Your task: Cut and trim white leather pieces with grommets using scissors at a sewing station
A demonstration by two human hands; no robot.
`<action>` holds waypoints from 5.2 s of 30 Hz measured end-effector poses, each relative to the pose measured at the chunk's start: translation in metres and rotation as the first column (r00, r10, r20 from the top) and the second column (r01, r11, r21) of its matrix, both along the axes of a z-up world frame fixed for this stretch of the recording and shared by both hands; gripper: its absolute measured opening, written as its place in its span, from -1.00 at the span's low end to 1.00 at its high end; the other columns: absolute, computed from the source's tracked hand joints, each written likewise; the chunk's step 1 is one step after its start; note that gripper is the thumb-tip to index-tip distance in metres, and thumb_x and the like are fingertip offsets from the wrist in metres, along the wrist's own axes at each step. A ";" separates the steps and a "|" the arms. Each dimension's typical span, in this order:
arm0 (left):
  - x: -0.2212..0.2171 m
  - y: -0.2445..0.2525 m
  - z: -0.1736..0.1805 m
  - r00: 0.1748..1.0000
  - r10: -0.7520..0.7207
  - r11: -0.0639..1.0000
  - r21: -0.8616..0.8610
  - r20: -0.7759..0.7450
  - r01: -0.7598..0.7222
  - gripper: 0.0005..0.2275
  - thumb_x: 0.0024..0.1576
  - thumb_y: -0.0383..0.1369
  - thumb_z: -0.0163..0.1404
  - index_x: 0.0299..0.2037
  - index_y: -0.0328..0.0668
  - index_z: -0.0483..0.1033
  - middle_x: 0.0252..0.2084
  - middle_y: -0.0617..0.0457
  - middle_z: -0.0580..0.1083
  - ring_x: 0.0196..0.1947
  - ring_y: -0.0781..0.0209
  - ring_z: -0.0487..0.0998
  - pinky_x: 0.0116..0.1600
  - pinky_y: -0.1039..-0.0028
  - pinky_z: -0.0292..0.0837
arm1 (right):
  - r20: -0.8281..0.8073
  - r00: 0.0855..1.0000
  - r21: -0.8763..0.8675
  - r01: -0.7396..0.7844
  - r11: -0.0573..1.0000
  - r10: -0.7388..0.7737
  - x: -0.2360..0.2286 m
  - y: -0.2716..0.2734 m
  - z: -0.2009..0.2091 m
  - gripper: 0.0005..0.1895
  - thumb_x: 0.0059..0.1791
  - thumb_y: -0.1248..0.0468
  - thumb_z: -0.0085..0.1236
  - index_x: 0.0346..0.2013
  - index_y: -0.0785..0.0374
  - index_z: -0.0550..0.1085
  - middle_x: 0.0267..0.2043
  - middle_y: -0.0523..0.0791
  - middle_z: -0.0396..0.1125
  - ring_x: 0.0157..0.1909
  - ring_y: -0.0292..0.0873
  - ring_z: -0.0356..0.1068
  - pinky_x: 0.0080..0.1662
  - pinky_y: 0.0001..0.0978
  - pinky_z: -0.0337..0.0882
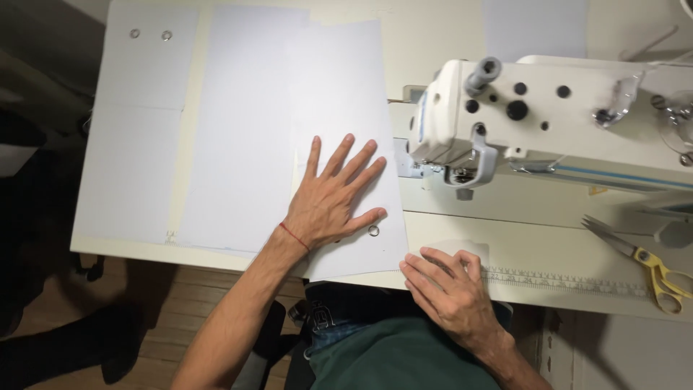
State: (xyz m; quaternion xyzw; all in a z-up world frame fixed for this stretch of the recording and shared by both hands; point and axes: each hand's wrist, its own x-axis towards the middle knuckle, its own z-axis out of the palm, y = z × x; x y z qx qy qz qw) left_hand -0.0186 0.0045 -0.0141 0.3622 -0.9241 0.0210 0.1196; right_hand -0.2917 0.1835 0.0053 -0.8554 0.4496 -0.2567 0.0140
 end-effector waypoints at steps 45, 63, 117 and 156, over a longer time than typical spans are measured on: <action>-0.025 0.010 -0.001 0.993 -0.113 0.994 -0.019 -0.040 0.112 -0.17 0.42 0.39 -0.18 0.77 0.11 0.22 0.83 0.04 0.15 0.83 -0.18 0.08 0.74 -0.54 -0.16 | -0.127 0.980 -0.020 0.153 0.988 -0.154 -0.003 0.046 -0.002 -0.68 0.20 0.10 0.34 0.24 0.06 0.68 0.33 -0.26 0.58 0.42 -0.04 0.47 0.17 0.11 0.31; -0.027 -0.018 0.001 0.982 -0.178 0.984 -0.027 -0.063 0.177 -0.18 0.39 0.40 -0.17 0.73 0.12 0.30 0.76 0.04 0.30 0.78 -0.19 0.19 0.71 -0.54 -0.12 | -0.196 0.959 -0.035 0.204 0.978 -0.207 0.008 0.038 -0.003 -0.55 0.23 -0.07 0.31 0.30 0.09 0.65 0.39 -0.22 0.55 0.47 -0.04 0.44 0.19 0.10 0.34; -0.028 -0.013 0.002 0.989 -0.058 0.991 0.124 0.137 0.041 -0.15 0.31 0.55 -0.38 0.79 0.58 0.06 0.85 0.33 0.06 0.84 0.03 -0.05 0.81 -0.34 -0.44 | 0.337 0.840 0.073 0.426 0.902 -0.424 -0.083 -0.117 -0.057 -0.68 0.12 0.26 0.50 0.11 0.36 0.65 -0.09 0.17 0.59 0.08 0.40 0.63 0.11 0.30 0.61; -0.021 -0.016 -0.006 0.981 -0.190 0.981 -0.037 0.037 0.191 0.07 0.22 0.65 -0.42 0.81 0.15 0.09 0.85 0.10 0.06 0.83 -0.13 -0.01 0.72 -0.54 -0.32 | 0.195 0.713 -0.245 0.701 0.670 -0.674 -0.185 0.025 -0.038 -0.57 0.49 0.28 0.21 0.38 0.73 0.67 0.54 0.31 0.52 0.63 0.42 0.42 0.64 0.28 0.31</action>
